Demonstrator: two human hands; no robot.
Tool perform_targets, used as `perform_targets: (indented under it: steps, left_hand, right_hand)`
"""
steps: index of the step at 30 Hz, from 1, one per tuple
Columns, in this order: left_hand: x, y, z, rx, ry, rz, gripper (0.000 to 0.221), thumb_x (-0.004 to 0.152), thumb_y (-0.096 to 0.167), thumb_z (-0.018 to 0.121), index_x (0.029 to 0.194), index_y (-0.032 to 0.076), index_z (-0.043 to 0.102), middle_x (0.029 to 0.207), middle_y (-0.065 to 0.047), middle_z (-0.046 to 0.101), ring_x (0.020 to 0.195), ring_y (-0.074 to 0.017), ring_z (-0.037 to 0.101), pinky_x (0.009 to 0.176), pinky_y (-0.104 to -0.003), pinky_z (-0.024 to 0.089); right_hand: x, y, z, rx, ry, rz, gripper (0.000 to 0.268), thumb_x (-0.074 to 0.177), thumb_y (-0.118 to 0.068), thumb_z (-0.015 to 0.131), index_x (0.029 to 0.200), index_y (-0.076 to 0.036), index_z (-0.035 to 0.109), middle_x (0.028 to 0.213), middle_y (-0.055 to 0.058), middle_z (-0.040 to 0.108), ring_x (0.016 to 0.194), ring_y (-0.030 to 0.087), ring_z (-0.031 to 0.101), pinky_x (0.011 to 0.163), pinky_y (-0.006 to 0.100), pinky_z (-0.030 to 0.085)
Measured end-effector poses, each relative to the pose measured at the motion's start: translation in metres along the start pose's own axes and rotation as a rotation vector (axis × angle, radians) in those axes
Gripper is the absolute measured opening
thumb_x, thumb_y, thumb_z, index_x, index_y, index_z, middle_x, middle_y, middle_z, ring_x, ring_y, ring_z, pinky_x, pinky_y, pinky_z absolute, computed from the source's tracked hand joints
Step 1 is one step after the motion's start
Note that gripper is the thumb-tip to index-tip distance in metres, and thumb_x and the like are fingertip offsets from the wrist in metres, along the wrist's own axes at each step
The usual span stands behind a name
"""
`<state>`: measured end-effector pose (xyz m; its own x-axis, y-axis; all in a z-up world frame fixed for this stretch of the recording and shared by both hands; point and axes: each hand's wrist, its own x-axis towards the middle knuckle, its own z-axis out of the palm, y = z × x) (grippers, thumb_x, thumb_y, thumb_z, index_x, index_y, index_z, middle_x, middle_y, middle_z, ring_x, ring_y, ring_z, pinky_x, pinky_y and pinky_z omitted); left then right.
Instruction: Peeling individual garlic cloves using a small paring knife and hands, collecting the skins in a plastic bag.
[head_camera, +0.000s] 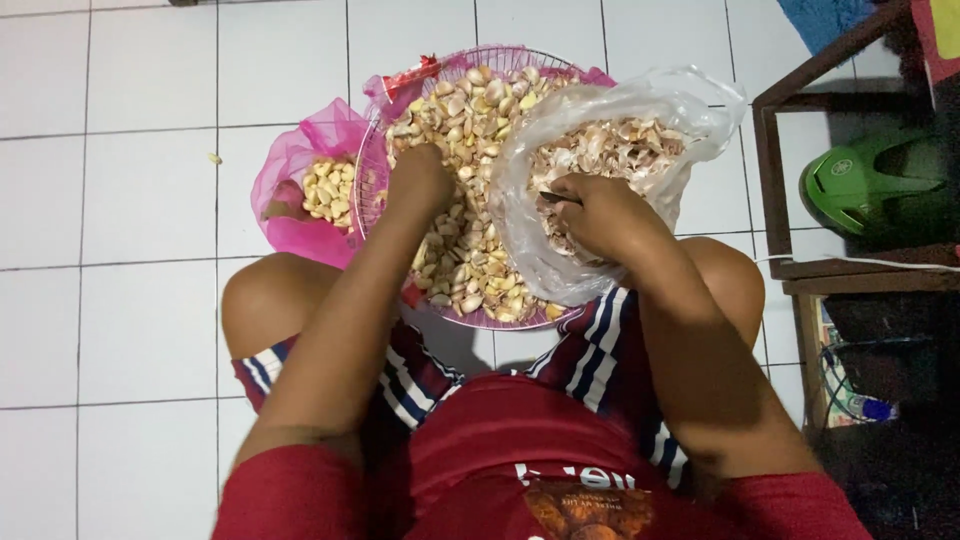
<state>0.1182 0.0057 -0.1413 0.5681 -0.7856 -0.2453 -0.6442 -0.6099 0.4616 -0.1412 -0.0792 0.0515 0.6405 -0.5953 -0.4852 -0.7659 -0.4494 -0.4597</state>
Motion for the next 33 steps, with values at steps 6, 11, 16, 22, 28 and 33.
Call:
perform_targets:
  steps: [6, 11, 16, 22, 28, 33]
  left_hand:
    - [0.025, 0.061, -0.006, -0.182, 0.010, 0.085, 0.045, 0.094, 0.007, 0.055, 0.139, 0.011, 0.063, 0.128, -0.024, 0.066, 0.123, -0.0449, 0.063, 0.107, -0.057, 0.051]
    - [0.017, 0.076, 0.002, 0.014, -0.091, 0.182, 0.035, 0.098, 0.020, 0.056, 0.130, 0.025, 0.070, 0.137, -0.007, 0.062, 0.129, -0.0346, 0.060, 0.107, -0.049, 0.054]
    - [0.020, 0.031, 0.025, -0.097, -0.039, 0.031, 0.025, 0.090, 0.006, 0.062, 0.110, -0.005, 0.073, 0.100, -0.025, 0.071, 0.103, -0.0469, 0.071, 0.091, -0.057, 0.059]
    - [-0.006, 0.022, -0.021, -0.489, 0.120, -0.141, 0.028, 0.086, 0.012, 0.066, 0.108, 0.023, 0.080, 0.096, -0.007, 0.079, 0.101, -0.0308, 0.074, 0.088, -0.046, 0.060]
    - [0.004, 0.006, -0.005, -0.085, 0.127, -0.141, 0.024, 0.082, 0.010, 0.071, 0.102, 0.018, 0.081, 0.089, -0.012, 0.078, 0.098, -0.0378, 0.074, 0.089, -0.049, 0.060]
    - [-0.004, 0.045, -0.014, -0.062, 0.082, -0.005, 0.026, 0.088, 0.001, 0.066, 0.107, 0.010, 0.081, 0.096, -0.020, 0.076, 0.101, -0.0432, 0.073, 0.087, -0.053, 0.060]
  right_hand:
    - [-0.058, -0.052, -0.048, 0.306, 0.066, -0.002, 0.050, 0.099, -0.010, 0.052, 0.146, -0.023, 0.061, 0.082, 0.017, 0.074, 0.065, 0.025, 0.070, 0.062, 0.039, 0.056]
    - [-0.054, -0.045, -0.035, 1.245, 0.388, -0.230, 0.042, 0.101, -0.006, 0.046, 0.142, -0.007, 0.055, 0.083, 0.009, 0.062, 0.056, 0.008, 0.052, 0.045, 0.022, 0.048]
    - [-0.026, -0.018, 0.030, 1.487, 0.314, -0.062, 0.035, 0.105, -0.013, 0.044, 0.138, -0.004, 0.051, 0.083, 0.005, 0.060, 0.055, 0.008, 0.052, 0.044, 0.021, 0.048]
    - [-0.006, -0.007, 0.054, 1.638, 0.244, 0.073, 0.031, 0.105, -0.024, 0.053, 0.129, -0.004, 0.057, 0.080, 0.005, 0.059, 0.053, 0.010, 0.051, 0.043, 0.023, 0.045]
    - [-0.017, -0.010, 0.038, 1.630, 0.423, 0.022, 0.018, 0.099, -0.016, 0.065, 0.110, -0.003, 0.062, 0.058, -0.001, 0.044, 0.038, 0.005, 0.038, 0.032, 0.021, 0.036]
    - [-0.032, -0.004, 0.027, 1.701, 0.475, 0.016, 0.021, 0.095, -0.018, 0.073, 0.086, -0.007, 0.058, 0.051, -0.002, 0.040, 0.035, 0.007, 0.036, 0.033, 0.023, 0.035]
